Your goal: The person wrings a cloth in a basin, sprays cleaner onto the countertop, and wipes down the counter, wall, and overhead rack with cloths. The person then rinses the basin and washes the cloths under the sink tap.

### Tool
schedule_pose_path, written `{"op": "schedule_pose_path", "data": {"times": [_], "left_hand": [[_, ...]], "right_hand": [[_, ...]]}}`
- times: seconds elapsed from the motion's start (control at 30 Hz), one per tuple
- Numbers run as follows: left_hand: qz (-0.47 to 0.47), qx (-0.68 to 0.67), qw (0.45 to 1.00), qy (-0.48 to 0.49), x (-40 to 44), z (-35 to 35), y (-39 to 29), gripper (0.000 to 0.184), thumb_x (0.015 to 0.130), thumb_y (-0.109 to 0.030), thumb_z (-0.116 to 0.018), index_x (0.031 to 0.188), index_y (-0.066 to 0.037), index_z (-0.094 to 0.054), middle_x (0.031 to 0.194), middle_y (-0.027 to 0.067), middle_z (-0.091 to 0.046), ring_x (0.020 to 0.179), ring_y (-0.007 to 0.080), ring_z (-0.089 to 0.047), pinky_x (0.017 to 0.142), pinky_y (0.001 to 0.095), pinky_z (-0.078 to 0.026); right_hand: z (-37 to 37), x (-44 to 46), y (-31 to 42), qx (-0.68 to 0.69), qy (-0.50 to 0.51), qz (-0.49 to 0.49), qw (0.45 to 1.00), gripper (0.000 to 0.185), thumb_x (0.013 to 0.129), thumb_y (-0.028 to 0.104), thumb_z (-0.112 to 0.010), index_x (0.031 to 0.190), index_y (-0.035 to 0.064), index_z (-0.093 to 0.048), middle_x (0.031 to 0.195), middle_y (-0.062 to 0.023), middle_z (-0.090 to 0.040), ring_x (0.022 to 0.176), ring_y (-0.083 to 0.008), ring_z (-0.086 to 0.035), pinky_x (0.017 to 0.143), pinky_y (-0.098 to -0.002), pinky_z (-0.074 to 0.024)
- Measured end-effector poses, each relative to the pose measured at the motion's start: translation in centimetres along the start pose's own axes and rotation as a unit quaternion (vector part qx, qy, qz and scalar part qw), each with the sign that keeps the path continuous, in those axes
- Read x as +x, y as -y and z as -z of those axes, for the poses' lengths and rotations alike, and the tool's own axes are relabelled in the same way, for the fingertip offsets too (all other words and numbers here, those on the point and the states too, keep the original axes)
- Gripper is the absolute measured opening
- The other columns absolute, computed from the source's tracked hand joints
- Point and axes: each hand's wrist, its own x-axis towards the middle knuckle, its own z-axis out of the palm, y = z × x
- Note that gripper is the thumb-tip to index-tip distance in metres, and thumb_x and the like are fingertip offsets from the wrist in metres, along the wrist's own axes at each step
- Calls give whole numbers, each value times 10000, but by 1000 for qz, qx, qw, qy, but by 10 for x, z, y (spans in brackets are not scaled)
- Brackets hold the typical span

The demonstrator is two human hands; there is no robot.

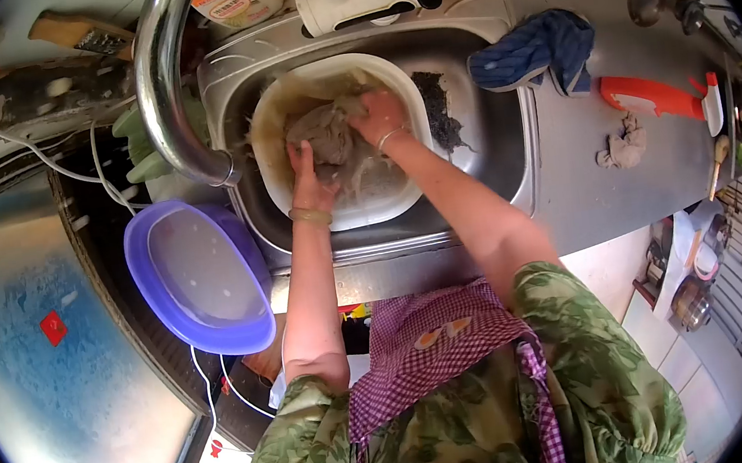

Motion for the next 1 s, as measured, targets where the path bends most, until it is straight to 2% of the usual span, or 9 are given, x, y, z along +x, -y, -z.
{"op": "schedule_pose_path", "data": {"times": [0.17,0.3,0.37,0.47,0.67,0.8,0.9,0.97,1.0], "left_hand": [[115,-220,947,205,22,1,9,754,940,-607,-510,1517,-179,-279,1475,80,-416,1332,303,-421,1119,529,-299],[110,-198,963,147,-23,6,-8,659,946,-516,-529,1464,-154,-341,1409,78,-472,1278,284,-473,1073,494,-359],[96,-188,972,101,-44,4,-4,612,949,-470,-538,1438,-141,-373,1376,76,-500,1251,275,-499,1050,476,-389],[84,-183,977,68,-46,-2,-1,542,953,-402,-552,1398,-122,-420,1327,74,-542,1210,261,-538,1016,450,-434],[36,-139,989,35,-41,-36,-6,406,962,-265,-581,1319,-84,-514,1228,70,-626,1129,233,-617,947,397,-524],[-88,-39,995,34,-30,-32,-15,567,932,-402,-634,1405,-149,-450,1455,108,-460,1272,304,-517,1006,494,-469],[25,4,996,81,-14,-11,-9,695,897,-537,-625,1446,-172,-405,1510,122,-387,1332,341,-444,1052,559,-392],[124,-59,985,106,-31,-23,-17,802,866,-645,-605,1465,-160,-383,1514,138,-380,1360,351,-409,1077,592,-341],[165,-122,972,113,-34,-25,-20,837,853,-683,-592,1426,-94,-434,1468,162,-439,1336,351,-438,1074,574,-358]], "right_hand": [[69,-44,79,268,303,110,908,680,659,297,-839,1239,33,-600,1253,-151,-610,1235,-308,-539,1034,-405,-439],[49,-105,118,179,77,304,932,411,531,404,-838,809,138,-693,869,-96,-658,1006,-331,-601,1065,-610,-253],[57,-119,127,206,48,328,921,393,538,361,-820,816,113,-694,835,-113,-666,945,-356,-622,1001,-574,-366],[36,-115,134,154,16,170,973,303,565,200,-779,853,121,-728,839,-130,-676,891,-355,-645,841,-485,-486],[22,-19,37,292,19,-72,954,446,697,404,-730,902,10,-688,885,-233,-676,872,-394,-654,784,-453,-525],[49,-14,18,161,18,-92,982,563,764,470,-711,1060,-7,-681,1064,-221,-685,1027,-356,-652,894,-401,-516],[-23,-10,2,67,-116,22,991,604,795,490,-700,1148,2,-655,1155,-192,-663,1098,-360,-621,952,-394,-493],[-8,-37,24,394,77,118,908,524,771,411,-748,1157,69,-663,1150,-158,-665,1127,-367,-598,963,-411,-479],[10,-51,44,280,96,139,945,452,744,353,-774,1093,83,-680,1071,-144,-676,1049,-351,-612,924,-421,-484]]}}
